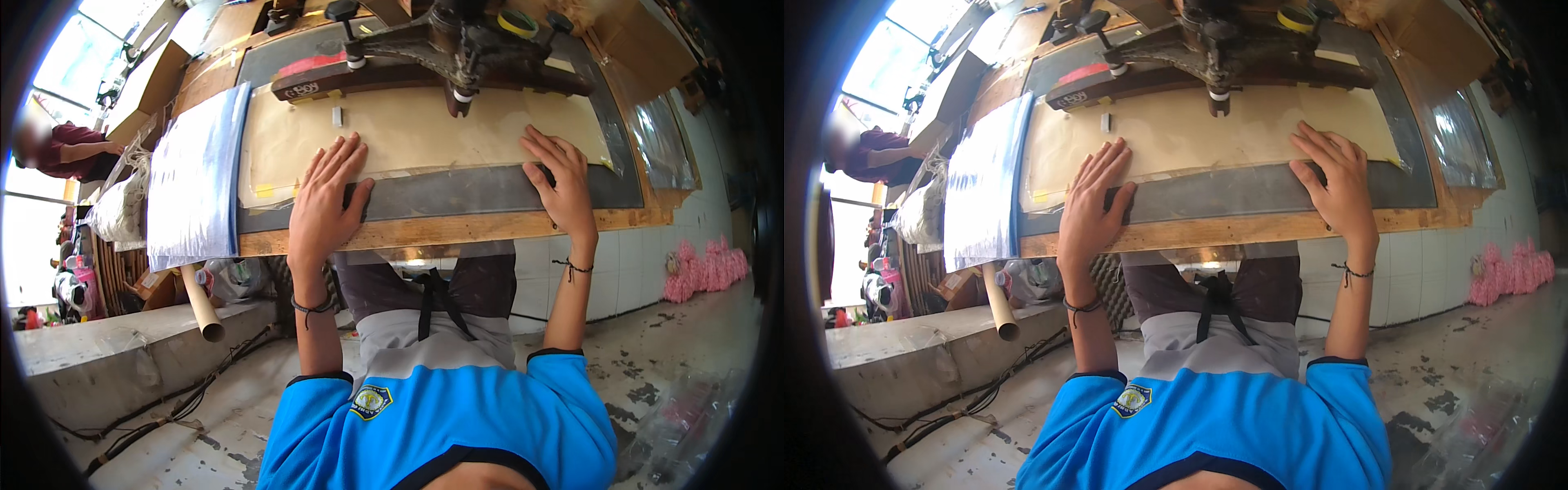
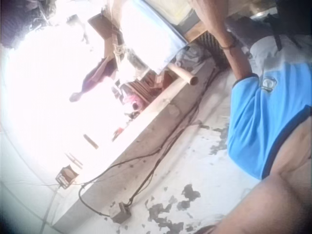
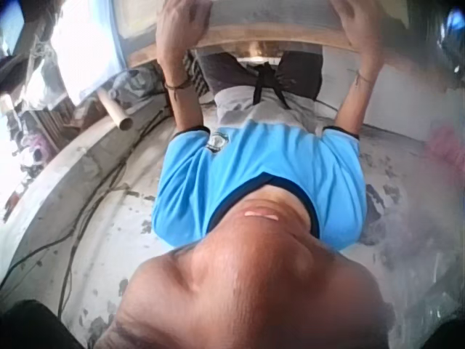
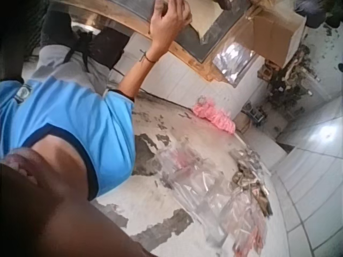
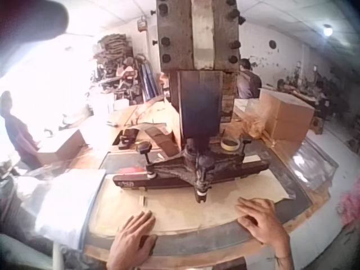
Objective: The person aligns plastic sheets and materials under a large industrial sealing press, holding the edges in place while the machine compresses them.
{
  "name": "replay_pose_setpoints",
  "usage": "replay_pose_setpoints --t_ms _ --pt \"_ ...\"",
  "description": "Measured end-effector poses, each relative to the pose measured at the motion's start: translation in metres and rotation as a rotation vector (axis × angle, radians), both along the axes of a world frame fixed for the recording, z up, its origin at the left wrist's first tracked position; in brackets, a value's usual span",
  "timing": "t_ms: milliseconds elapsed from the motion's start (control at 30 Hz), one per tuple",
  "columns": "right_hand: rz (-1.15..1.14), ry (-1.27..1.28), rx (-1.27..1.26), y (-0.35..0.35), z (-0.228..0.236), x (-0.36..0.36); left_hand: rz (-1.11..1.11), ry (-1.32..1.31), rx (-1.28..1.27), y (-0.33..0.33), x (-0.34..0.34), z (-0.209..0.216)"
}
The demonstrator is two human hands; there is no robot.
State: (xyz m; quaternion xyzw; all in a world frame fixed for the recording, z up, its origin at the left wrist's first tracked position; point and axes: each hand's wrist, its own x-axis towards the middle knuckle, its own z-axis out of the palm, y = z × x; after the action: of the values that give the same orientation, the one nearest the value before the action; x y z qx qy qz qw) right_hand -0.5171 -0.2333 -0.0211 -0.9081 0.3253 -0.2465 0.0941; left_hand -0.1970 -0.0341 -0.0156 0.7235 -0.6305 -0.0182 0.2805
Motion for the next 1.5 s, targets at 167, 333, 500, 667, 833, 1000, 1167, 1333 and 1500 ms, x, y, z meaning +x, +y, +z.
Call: replay_pose_setpoints --t_ms 167,333,500,667,833,1000,1167,1333,1500 --pt "0.001 0.032 0.002 0.005 -0.001 -0.001 0.004 0.007 0.003 0.001 0.001 0.001" --pt "0.012 0.032 0.03 0.016 -0.003 0.001 -0.029 0.066 -0.004 0.004 0.011 -0.003" --pt "-0.042 0.077 0.082 0.018 0.003 -0.001 -0.042 0.081 -0.008 0.002 0.011 -0.001" --pt "-0.073 0.081 0.123 0.016 0.001 0.0 -0.037 0.126 -0.01 0.003 0.013 -0.002" --pt "-0.09 0.068 0.138 0.016 0.0 -0.001 -0.031 0.131 -0.032 0.003 0.014 -0.003" --pt "-0.089 0.05 0.131 0.009 -0.002 0.007 -0.02 0.08 -0.076 -0.001 0.016 -0.008" --pt "-0.074 0.059 0.118 0.014 -0.001 0.004 -0.036 0.066 -0.077 0.003 0.014 -0.012" --pt "-0.06 0.055 0.114 0.014 -0.002 0.005 -0.028 0.039 -0.096 0.004 0.016 -0.016" --pt "-0.063 0.046 0.113 0.014 -0.004 0.0 -0.036 0.047 -0.126 0.005 0.013 -0.018"
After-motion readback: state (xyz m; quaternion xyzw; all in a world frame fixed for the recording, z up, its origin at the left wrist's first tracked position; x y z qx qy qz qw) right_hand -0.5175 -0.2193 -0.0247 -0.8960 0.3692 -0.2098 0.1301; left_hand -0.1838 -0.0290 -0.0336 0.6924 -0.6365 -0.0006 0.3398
